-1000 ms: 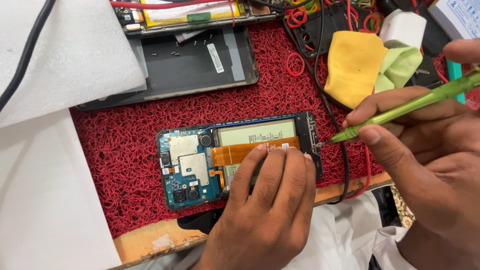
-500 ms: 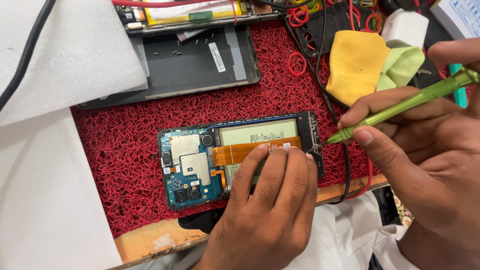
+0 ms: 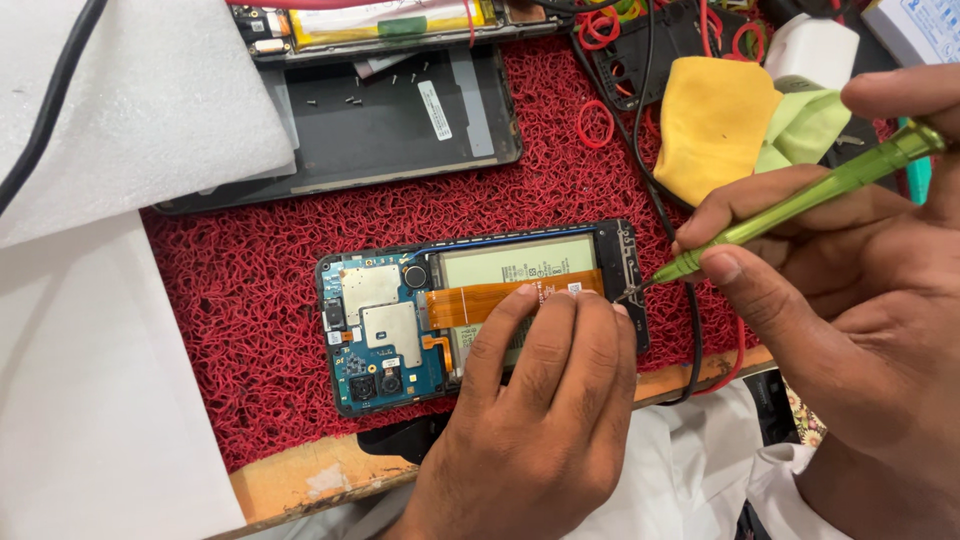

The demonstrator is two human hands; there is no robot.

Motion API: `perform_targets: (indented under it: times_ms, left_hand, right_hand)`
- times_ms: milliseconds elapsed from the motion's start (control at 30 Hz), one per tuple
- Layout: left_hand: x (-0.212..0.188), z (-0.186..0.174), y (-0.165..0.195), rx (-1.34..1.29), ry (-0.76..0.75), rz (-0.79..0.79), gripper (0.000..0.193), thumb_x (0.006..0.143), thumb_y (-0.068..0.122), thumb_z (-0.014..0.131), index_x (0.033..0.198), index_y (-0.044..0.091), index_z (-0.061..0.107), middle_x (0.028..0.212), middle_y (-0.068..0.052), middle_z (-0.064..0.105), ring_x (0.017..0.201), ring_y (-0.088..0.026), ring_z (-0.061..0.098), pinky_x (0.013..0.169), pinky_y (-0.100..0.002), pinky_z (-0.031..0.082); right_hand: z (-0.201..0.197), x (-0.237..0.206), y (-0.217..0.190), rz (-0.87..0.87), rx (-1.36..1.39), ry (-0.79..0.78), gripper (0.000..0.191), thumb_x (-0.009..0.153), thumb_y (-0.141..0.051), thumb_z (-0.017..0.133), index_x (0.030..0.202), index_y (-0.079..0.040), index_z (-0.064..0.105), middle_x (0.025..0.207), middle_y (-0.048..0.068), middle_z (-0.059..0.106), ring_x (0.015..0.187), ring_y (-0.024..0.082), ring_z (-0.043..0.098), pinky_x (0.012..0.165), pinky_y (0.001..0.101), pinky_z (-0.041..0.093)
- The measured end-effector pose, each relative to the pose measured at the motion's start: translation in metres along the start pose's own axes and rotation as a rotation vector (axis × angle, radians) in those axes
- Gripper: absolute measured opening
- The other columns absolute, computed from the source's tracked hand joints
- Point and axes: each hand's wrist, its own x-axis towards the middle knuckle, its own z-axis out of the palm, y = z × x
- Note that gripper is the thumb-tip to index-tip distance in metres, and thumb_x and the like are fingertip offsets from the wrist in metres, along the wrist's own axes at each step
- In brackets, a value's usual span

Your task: The person uses tweezers to adjust a ribbon cable and then uses a screwdriver to remove screws from the frame of a disassembled smartphone. The person works on the phone's internal components on a red mat.

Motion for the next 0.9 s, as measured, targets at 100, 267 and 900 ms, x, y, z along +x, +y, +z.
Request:
perform_targets:
  times_ms: [100, 267, 900]
  left_hand:
    - [0.000, 0.000, 0.000, -0.011, -0.004, -0.002, 0.028, 0.103, 0.012, 0.064, 0.124, -0.004, 0.073, 0.122, -0.016, 0.064, 0.122, -0.029, 0.061, 0.114, -0.047, 0.048]
    - [0.001, 0.000, -0.001, 0.000, 0.006, 0.012, 0.029, 0.102, 0.012, 0.063, 0.124, -0.005, 0.072, 0.122, -0.016, 0.065, 0.122, -0.030, 0.061, 0.114, -0.048, 0.048]
    - [-0.003, -0.017, -0.002, -0.127, 0.041, 0.029, 0.031, 0.097, 0.007, 0.065, 0.121, -0.011, 0.070, 0.126, -0.023, 0.066, 0.127, -0.036, 0.063, 0.118, -0.051, 0.047]
  right_hand:
    - [0.002, 0.001, -0.003, -0.028, -0.027, 0.018, 0.011, 0.095, 0.005, 0.062, 0.106, 0.006, 0.063, 0.111, 0.015, 0.069, 0.106, 0.018, 0.073, 0.095, 0.0291, 0.063]
    - [0.000, 0.008, -0.012, -0.032, -0.264, 0.006, 0.018, 0.090, 0.007, 0.069, 0.107, 0.008, 0.063, 0.132, 0.021, 0.062, 0.090, 0.020, 0.075, 0.075, 0.0286, 0.058]
    - [0.017, -0.030, -0.016, -0.214, -0.057, 0.186, 0.047, 0.097, 0.005, 0.076, 0.124, 0.005, 0.037, 0.102, 0.017, 0.067, 0.088, 0.018, 0.074, 0.082, 0.0253, 0.062]
